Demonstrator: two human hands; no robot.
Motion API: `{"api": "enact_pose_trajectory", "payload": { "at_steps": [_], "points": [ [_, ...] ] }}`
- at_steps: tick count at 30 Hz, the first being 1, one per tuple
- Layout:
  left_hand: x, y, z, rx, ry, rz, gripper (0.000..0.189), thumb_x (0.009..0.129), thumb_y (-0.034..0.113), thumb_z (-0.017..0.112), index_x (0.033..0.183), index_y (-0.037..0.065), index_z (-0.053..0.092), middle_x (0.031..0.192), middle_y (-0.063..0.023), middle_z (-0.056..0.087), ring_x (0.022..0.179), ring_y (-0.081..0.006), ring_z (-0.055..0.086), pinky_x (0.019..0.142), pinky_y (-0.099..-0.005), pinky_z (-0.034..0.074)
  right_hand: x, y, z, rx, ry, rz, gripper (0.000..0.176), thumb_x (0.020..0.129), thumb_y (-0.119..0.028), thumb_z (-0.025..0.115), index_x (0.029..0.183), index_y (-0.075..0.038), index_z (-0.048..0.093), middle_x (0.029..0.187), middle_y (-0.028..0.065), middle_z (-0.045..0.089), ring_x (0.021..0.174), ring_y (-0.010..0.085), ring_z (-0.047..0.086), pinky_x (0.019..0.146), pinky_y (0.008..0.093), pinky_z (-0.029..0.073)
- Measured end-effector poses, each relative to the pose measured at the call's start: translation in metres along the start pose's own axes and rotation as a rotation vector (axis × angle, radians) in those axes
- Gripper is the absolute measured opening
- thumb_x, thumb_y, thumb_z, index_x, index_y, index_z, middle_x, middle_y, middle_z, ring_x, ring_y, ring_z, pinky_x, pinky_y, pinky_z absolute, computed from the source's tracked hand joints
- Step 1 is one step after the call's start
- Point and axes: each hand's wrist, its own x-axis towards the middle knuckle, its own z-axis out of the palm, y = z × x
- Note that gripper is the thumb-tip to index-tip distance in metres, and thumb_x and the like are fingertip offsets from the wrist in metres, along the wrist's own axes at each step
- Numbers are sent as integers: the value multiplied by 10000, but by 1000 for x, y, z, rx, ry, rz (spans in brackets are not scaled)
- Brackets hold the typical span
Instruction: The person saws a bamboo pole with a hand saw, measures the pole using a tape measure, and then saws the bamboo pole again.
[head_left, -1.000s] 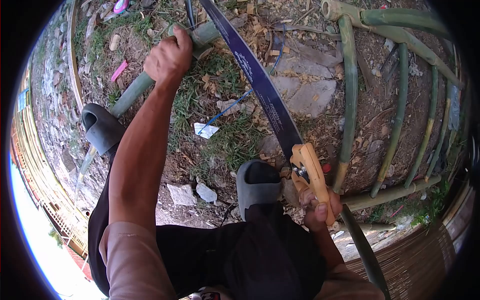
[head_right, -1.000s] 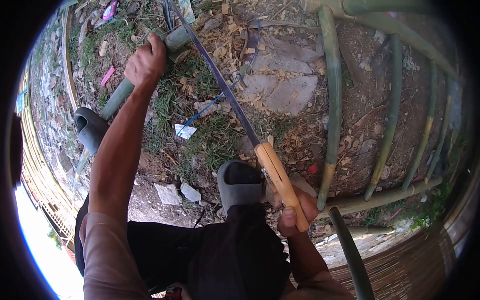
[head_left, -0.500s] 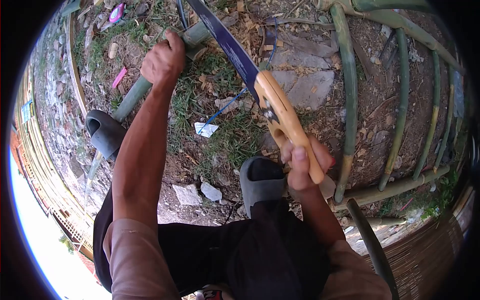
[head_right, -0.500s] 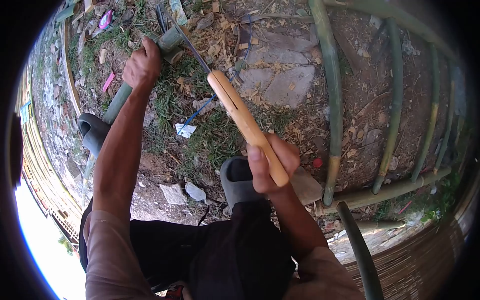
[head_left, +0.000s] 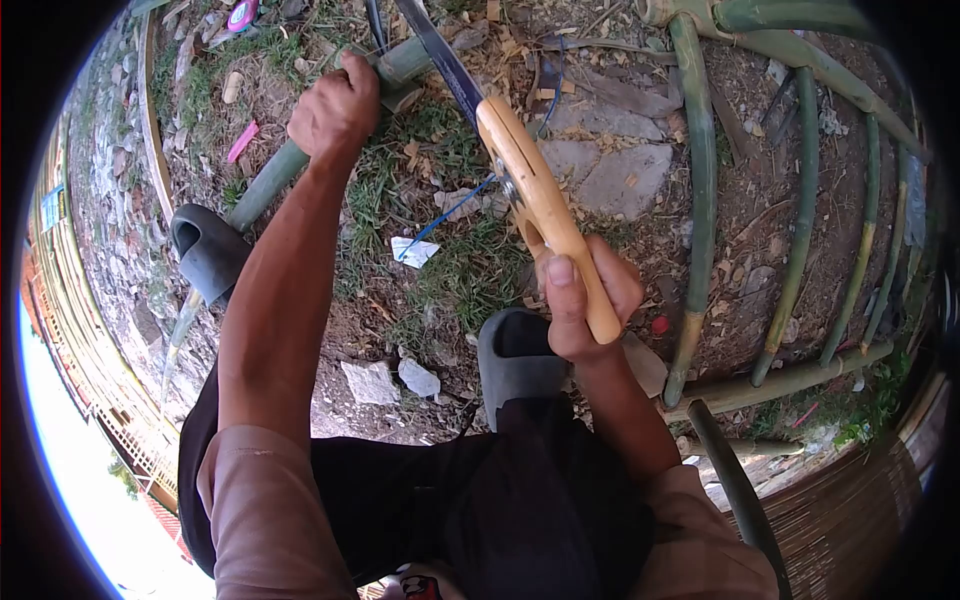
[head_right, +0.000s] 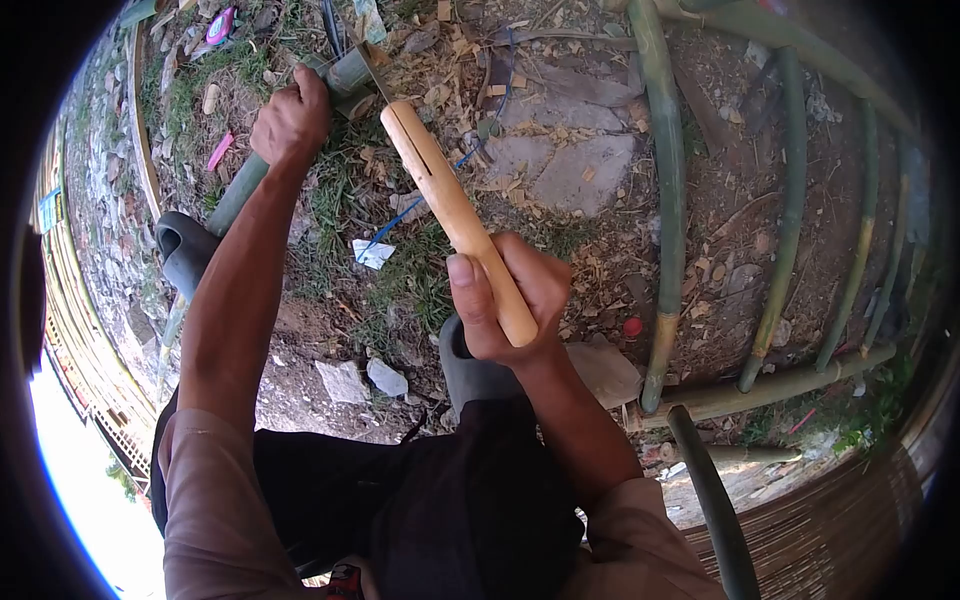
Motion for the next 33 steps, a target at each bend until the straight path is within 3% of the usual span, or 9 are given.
{"api": "enact_pose_trajectory", "payload": {
  "at_steps": [3, 6, 10, 16, 21, 24, 27, 28, 33],
  "points": [
    [3, 10, -2, -30, 10, 9, 734, 970, 583, 281, 988, 47, 783, 992, -290, 713, 1015, -462, 680, 939, -494, 502, -68, -16, -41, 223, 116, 104, 251, 900, -179, 631, 760, 27, 601, 558, 35, 533, 439, 123, 512, 429, 286, 374],
    [-5, 7, -3, -41, 3, 12, 734, 969, 578, 279, 979, 44, 782, 1005, -285, 714, 1023, -454, 681, 939, -495, 499, -71, -15, -48, 155, 94, 42, 251, 903, -178, 611, 771, 36, 607, 576, 46, 560, 451, 123, 530, 435, 278, 385],
    [0, 7, -4, -10, 0, 1, 729, 969, 576, 279, 981, 50, 784, 1000, -289, 713, 1016, -451, 684, 947, -491, 496, 13, 15, 7, 35, 21, 71, 210, 889, -148, 612, 798, 41, 617, 571, 49, 556, 447, 130, 527, 436, 293, 389],
    [-6, 8, -5, 1, 15, -6, 708, 965, 569, 295, 993, 59, 785, 1011, -286, 714, 1016, -446, 687, 946, -494, 496, -80, -8, -47, 145, 56, 86, 349, 921, -264, 601, 897, 80, 649, 604, 54, 578, 495, 123, 546, 461, 259, 431],
    [9, 8, -3, 13, 8, -18, 721, 960, 579, 268, 1069, 77, 774, 1070, -296, 703, 1068, -443, 670, 970, -489, 480, -64, 17, -47, 283, 207, 179, 362, 925, -289, 603, 859, 67, 623, 614, 65, 585, 494, 138, 550, 465, 269, 431],
    [5, 6, -5, -7, -31, 27, 733, 961, 574, 262, 1084, 55, 766, 1101, -299, 696, 1107, -443, 653, 990, -485, 464, -58, -7, -56, 113, 39, 121, 317, 902, -245, 607, 819, 61, 620, 604, 79, 588, 490, 151, 571, 462, 267, 439],
    [13, 9, -6, -13, -32, -16, 749, 964, 574, 258, 1086, 29, 758, 1102, -305, 692, 1113, -452, 647, 998, -487, 458, -80, -23, -69, 4, 10, -77, 301, 890, -214, 601, 799, 72, 621, 606, 78, 599, 482, 152, 576, 462, 264, 446],
    [12, 8, -5, -7, -19, -8, 756, 965, 576, 256, 1088, 22, 755, 1104, -306, 691, 1111, -455, 647, 1000, -488, 457, -85, -24, -63, 110, 56, -19, 284, 880, -190, 599, 786, 77, 623, 596, 75, 598, 466, 153, 565, 460, 269, 450],
    [6, 6, -4, -4, -36, 19, 753, 962, 572, 265, 1071, 13, 756, 1107, -301, 692, 1097, -456, 654, 1001, -490, 460, 18, -2, -1, -134, -70, -52, 271, 880, -188, 620, 801, 70, 641, 593, 77, 595, 463, 144, 564, 457, 273, 449]
  ]
}}
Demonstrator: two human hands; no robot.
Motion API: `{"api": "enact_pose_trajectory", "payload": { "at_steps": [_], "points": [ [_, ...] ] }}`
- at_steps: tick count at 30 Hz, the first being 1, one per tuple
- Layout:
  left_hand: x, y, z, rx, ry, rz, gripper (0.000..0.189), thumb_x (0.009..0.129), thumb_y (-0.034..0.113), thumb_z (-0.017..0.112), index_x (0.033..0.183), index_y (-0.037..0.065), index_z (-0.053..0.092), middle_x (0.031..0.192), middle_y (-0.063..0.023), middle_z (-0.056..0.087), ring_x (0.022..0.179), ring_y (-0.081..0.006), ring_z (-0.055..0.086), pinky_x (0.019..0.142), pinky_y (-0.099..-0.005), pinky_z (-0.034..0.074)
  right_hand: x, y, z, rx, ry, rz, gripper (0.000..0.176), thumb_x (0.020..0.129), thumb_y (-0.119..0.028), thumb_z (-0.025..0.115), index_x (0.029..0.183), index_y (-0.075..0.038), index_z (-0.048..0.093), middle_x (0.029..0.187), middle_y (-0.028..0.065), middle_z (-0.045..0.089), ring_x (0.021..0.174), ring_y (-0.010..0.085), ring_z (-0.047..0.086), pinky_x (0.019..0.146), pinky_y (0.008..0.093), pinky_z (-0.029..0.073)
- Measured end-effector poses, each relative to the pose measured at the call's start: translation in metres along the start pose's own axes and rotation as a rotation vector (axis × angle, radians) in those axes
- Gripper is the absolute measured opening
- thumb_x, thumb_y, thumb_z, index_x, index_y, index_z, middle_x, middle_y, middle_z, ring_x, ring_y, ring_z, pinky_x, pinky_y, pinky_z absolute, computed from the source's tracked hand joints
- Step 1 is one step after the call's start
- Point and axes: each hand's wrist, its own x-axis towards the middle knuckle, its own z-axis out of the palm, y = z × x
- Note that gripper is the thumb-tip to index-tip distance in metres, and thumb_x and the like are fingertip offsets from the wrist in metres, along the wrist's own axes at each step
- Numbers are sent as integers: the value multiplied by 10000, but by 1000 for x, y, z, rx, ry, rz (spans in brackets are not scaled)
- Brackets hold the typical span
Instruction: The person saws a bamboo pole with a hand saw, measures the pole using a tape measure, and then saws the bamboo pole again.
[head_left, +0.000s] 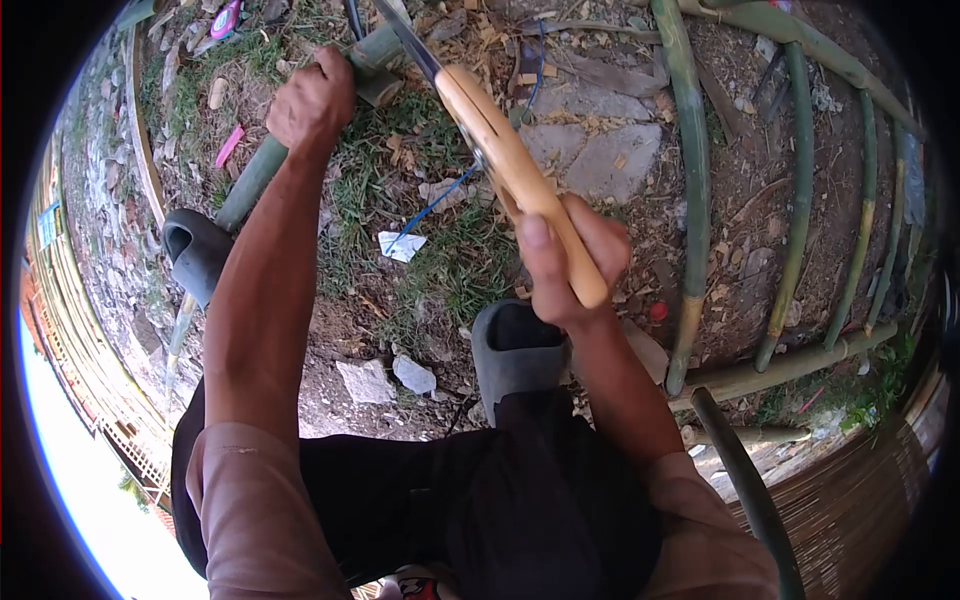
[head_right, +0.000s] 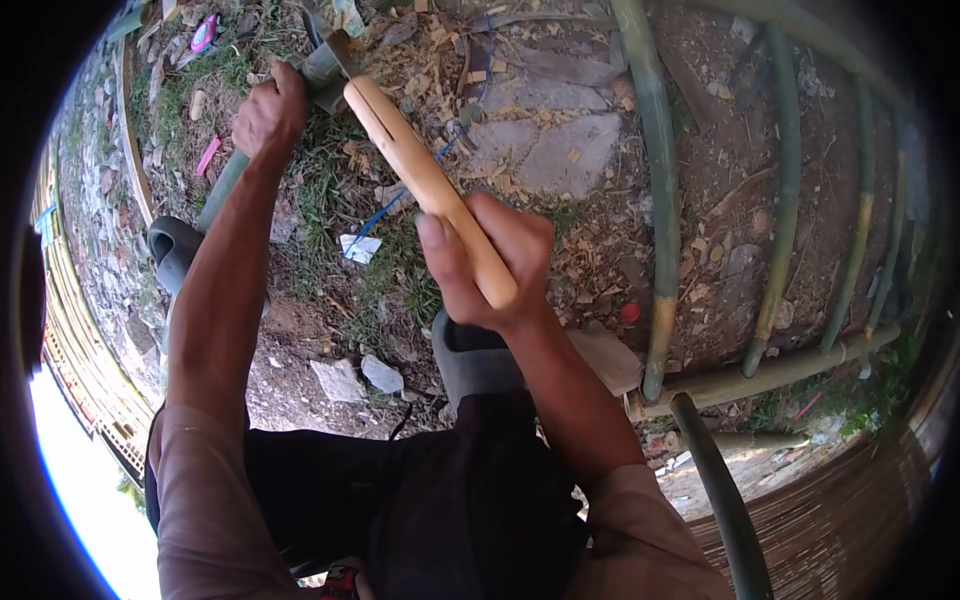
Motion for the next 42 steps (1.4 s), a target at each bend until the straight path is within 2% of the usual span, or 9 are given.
{"api": "enact_pose_trajectory", "payload": {
  "at_steps": [7, 12, 17, 23, 28, 31, 36, 39, 42],
  "points": [
    [2, -3, 0, -12, 0, -32, 730, 952, 561, 287, 1059, 16, 761, 1078, -300, 699, 1072, -454, 667, 980, -480, 481, -77, -11, -28, 323, 142, 183, 290, 894, -203, 617, 800, 72, 620, 609, 79, 604, 473, 118, 563, 456, 260, 442],
    [16, -6, 6, 10, 71, -16, 740, 954, 550, 286, 1069, -13, 751, 1105, -303, 693, 1089, -453, 661, 999, -494, 466, -65, -1, -28, 322, 123, 210, 282, 885, -189, 614, 843, 89, 637, 614, 79, 607, 494, 125, 578, 460, 270, 447],
    [14, -2, -2, 10, 19, -20, 754, 955, 548, 270, 1107, -24, 738, 1119, -321, 683, 1108, -445, 655, 1007, -493, 454, -86, -14, -41, 194, 80, 63, 262, 862, -187, 623, 815, 70, 649, 613, 71, 618, 473, 140, 580, 467, 282, 460],
    [8, -1, -5, -6, -16, -16, 722, 951, 521, 296, 1104, -32, 735, 1115, -325, 681, 1104, -462, 655, 998, -492, 466, 27, -6, 24, 70, 36, -42, 211, 893, -116, 650, 740, 21, 604, 535, 17, 530, 433, 99, 516, 412, 290, 373],
    [3, 2, -9, -8, -34, 60, 677, 948, 493, 318, 1052, -16, 752, 1089, -312, 691, 1038, -466, 678, 963, -479, 501, -25, -6, -1, 168, 47, 18, 220, 910, -127, 636, 739, 9, 602, 540, 15, 539, 442, 100, 530, 414, 282, 380],
    [7, -6, 0, 18, 51, 22, 510, 964, 427, 376, 1020, 72, 736, 984, -280, 717, 934, -468, 700, 882, -520, 534, -34, -4, -5, 220, 113, -6, 266, 927, -186, 627, 737, -1, 594, 534, 17, 528, 442, 110, 529, 418, 291, 383],
    [-6, -5, -10, 25, 91, 118, 567, 959, 450, 369, 958, 40, 761, 973, -304, 709, 923, -468, 705, 887, -499, 538, 31, 7, 34, 158, 27, 57, 288, 923, -185, 655, 706, -25, 555, 537, 11, 510, 431, 104, 496, 420, 285, 354],
    [3, -2, 2, 12, 85, 72, 570, 960, 454, 374, 949, 40, 765, 962, -310, 706, 913, -468, 706, 879, -492, 543, -32, -7, 2, 258, 112, 67, 253, 910, -137, 671, 713, -21, 563, 540, 4, 511, 434, 93, 488, 416, 283, 348],
    [6, -7, 3, 6, 57, 23, 570, 963, 462, 373, 950, 47, 763, 941, -297, 712, 909, -464, 707, 880, -496, 542, -17, -2, 11, 281, 124, 89, 225, 906, -126, 676, 736, -6, 590, 551, 12, 535, 442, 92, 497, 419, 277, 357]
  ]
}}
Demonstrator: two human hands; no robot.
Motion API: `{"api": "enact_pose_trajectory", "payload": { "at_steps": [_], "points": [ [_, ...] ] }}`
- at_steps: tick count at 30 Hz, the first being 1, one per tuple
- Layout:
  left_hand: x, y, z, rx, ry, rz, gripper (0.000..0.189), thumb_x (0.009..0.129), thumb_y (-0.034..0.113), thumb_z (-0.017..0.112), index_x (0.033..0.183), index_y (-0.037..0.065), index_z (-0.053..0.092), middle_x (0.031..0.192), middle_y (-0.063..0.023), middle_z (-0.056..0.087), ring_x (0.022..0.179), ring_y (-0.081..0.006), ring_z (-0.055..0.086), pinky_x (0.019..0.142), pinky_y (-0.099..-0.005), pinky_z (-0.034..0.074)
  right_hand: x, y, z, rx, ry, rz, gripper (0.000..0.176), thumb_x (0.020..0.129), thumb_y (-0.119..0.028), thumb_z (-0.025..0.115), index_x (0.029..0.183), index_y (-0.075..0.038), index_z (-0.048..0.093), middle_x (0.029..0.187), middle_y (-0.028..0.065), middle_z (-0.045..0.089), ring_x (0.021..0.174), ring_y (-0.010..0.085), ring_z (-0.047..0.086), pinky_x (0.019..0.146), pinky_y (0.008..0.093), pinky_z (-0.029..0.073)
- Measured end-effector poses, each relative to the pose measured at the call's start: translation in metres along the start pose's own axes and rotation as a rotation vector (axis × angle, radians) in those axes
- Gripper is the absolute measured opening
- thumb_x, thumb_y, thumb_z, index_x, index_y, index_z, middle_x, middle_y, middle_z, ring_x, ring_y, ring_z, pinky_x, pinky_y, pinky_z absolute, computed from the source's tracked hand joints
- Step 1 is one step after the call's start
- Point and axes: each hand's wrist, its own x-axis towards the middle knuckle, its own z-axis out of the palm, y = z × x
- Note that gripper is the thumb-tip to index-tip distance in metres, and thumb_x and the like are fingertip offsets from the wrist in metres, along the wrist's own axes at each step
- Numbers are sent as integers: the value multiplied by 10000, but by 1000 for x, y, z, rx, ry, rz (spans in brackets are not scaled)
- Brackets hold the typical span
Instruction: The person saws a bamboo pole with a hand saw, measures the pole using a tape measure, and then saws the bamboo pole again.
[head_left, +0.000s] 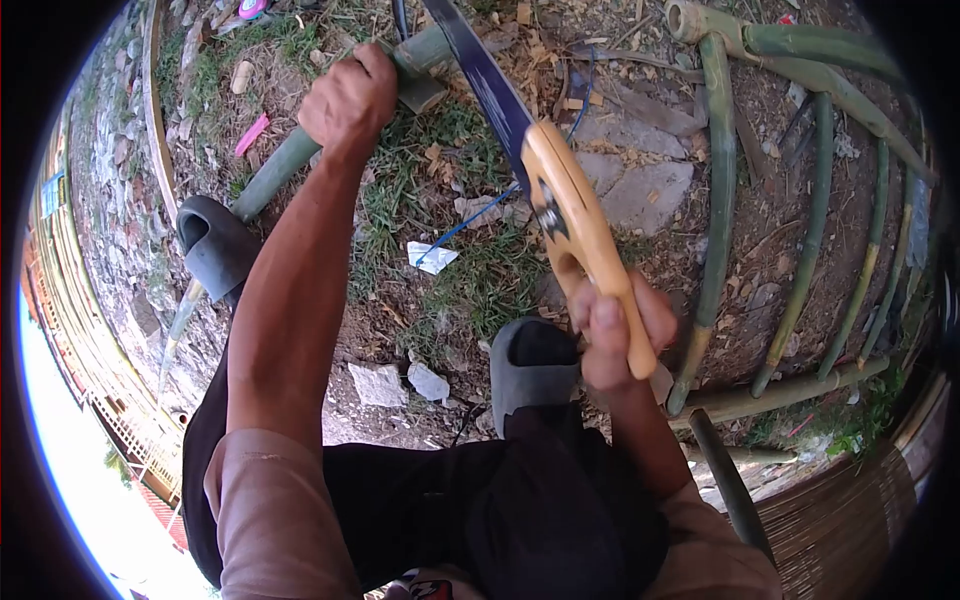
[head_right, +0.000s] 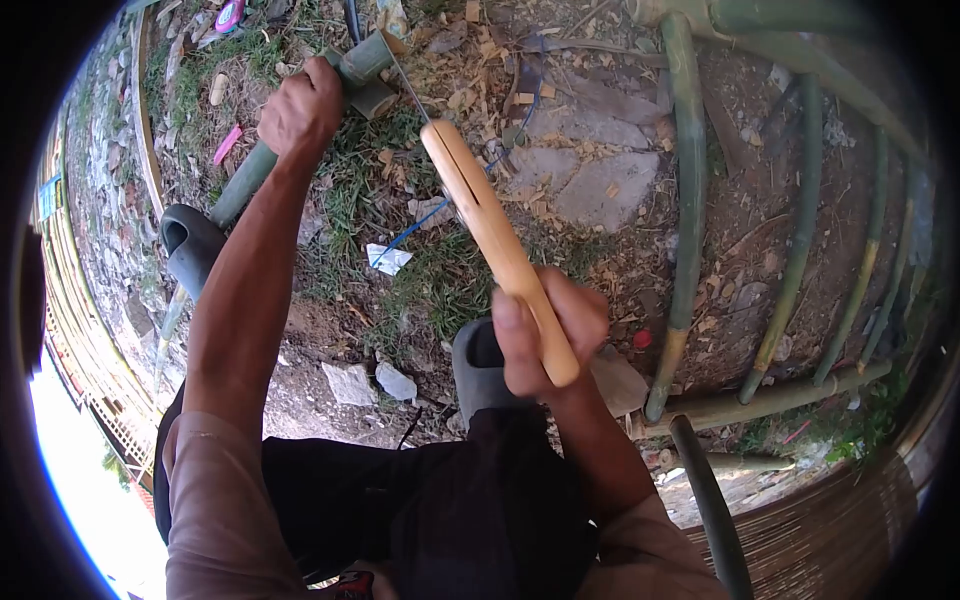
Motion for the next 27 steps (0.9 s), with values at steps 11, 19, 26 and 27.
{"api": "enact_pose_trajectory", "payload": {
  "at_steps": [11, 19, 26, 27],
  "points": [
    [2, 6, 0, 35, 13, -62, 607, 955, 475, 350, 985, 34, 768, 986, -292, 710, 981, -457, 694, 917, -506, 527, 4, -25, -3, -212, -97, -173, 211, 864, -130, 728, 915, 70, 685, 598, 63, 604, 473, 140, 589, 441, 301, 443],
    [2, 5, -4, 76, -26, -34, 584, 976, 475, 343, 1043, 59, 747, 1074, -284, 699, 1047, -459, 668, 963, -507, 496, 33, -6, -25, -66, 59, -110, 304, 929, -228, 700, 758, 11, 622, 569, 40, 573, 464, 97, 516, 438, 286, 385],
    [19, -3, -1, 113, -145, -48, 852, 992, 619, 184, 1175, -29, 705, 1187, -305, 667, 1137, -454, 635, 1008, -512, 444, 14, 0, -75, -479, 11, -394, 284, 895, -227, 680, 788, 28, 615, 651, 99, 587, 514, 203, 565, 501, 326, 442],
    [21, -2, -1, 106, -209, -51, 921, 996, 659, 129, 1178, -40, 701, 1214, -301, 660, 1167, -445, 624, 1024, -515, 425, 13, 3, -78, -515, -3, -414, 264, 855, -204, 737, 778, 15, 612, 639, 105, 573, 516, 250, 562, 510, 347, 455]
  ]
}}
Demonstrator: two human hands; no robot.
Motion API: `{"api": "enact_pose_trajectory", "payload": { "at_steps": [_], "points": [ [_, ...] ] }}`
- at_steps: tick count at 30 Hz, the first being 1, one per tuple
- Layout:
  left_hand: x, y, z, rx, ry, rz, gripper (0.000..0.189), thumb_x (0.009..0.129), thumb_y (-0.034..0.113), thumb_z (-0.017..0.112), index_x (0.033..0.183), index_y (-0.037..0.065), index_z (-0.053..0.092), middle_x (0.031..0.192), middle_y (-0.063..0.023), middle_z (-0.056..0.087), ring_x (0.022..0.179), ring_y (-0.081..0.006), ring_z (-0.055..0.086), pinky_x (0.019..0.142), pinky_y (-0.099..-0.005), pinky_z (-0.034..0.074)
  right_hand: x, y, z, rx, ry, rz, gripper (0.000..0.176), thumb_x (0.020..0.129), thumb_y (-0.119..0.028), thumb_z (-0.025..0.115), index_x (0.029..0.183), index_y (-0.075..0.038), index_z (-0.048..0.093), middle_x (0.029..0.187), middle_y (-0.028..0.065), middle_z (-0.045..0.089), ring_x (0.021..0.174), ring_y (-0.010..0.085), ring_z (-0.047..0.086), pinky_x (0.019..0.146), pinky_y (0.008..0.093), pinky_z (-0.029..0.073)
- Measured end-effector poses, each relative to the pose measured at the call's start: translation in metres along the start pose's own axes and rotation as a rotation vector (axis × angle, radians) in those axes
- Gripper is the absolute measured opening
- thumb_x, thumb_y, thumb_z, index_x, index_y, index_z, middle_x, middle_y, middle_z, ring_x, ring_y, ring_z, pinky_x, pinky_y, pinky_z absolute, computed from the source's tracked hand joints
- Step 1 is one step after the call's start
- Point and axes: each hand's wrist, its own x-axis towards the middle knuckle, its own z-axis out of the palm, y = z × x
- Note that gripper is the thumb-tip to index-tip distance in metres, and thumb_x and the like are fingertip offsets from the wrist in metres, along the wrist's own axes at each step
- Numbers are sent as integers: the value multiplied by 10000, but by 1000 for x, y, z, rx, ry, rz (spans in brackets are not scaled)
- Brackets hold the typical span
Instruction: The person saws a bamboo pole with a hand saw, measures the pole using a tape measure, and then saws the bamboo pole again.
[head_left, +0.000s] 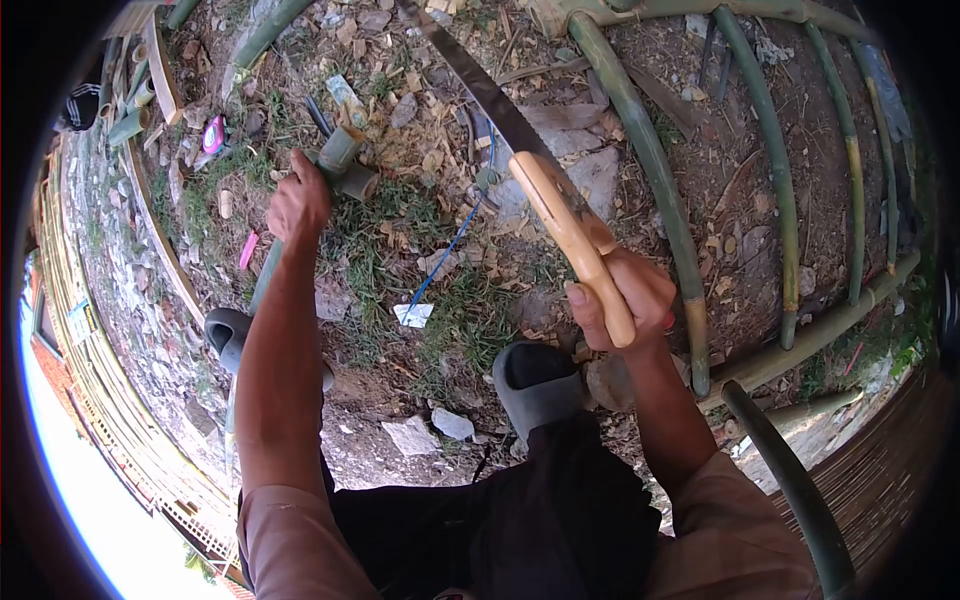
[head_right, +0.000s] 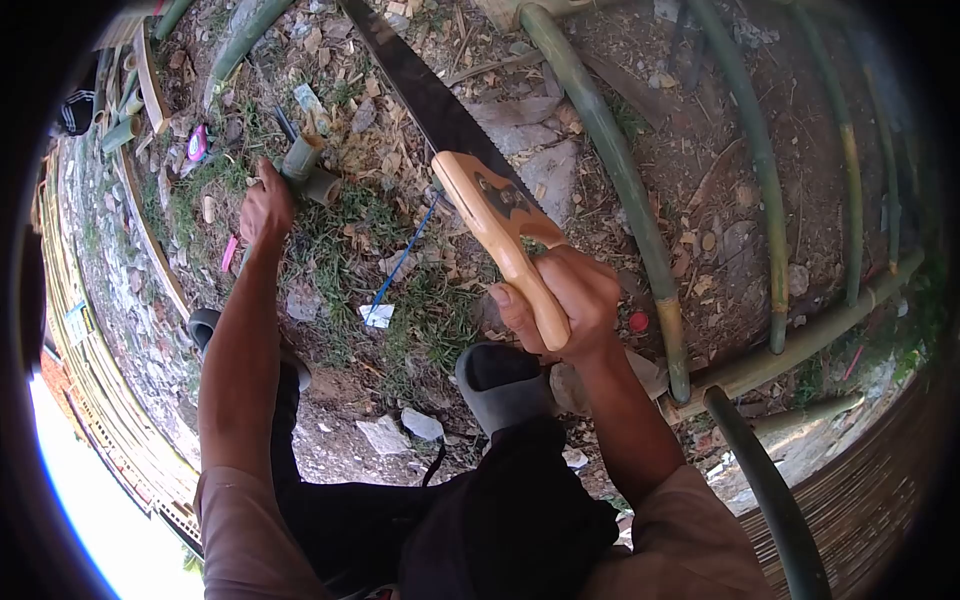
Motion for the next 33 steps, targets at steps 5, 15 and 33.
{"api": "enact_pose_trajectory", "payload": {
  "at_steps": [5, 15, 33],
  "points": [
    [0, 15, -30, 139, -188, 23, 1076, 924, 811, 73, 1247, -30, 662, 1282, -305, 624, 1256, -447, 561, 1071, -548, 355, -24, 4, -1, -149, -104, -26, 296, 761, -193, 848, 803, -12, 617, 677, 95, 558, 587, 287, 576, 543, 385, 476],
    [29, -78, -120, 346, -809, 406, 968, 839, 673, 686, 1531, 91, 342, 1366, -275, 577, 1292, -390, 553, 1106, -522, 407, -63, -11, -19, -509, -690, 339, 601, 632, -142, 879, 1180, -42, 655, 1078, 124, 553, 1095, 335, 549, 947, 452, 451],
    [-12, -231, -14, -161, -121, 664, 439, 693, 429, 869, 808, 72, 641, 802, -87, 568, 669, -314, 654, 598, -453, 530, 125, -99, 189, -819, -708, -451, 456, 854, -166, 664, 1295, -62, 609, 1122, 129, 597, 1124, 292, 592, 1003, 473, 460]
  ]
}}
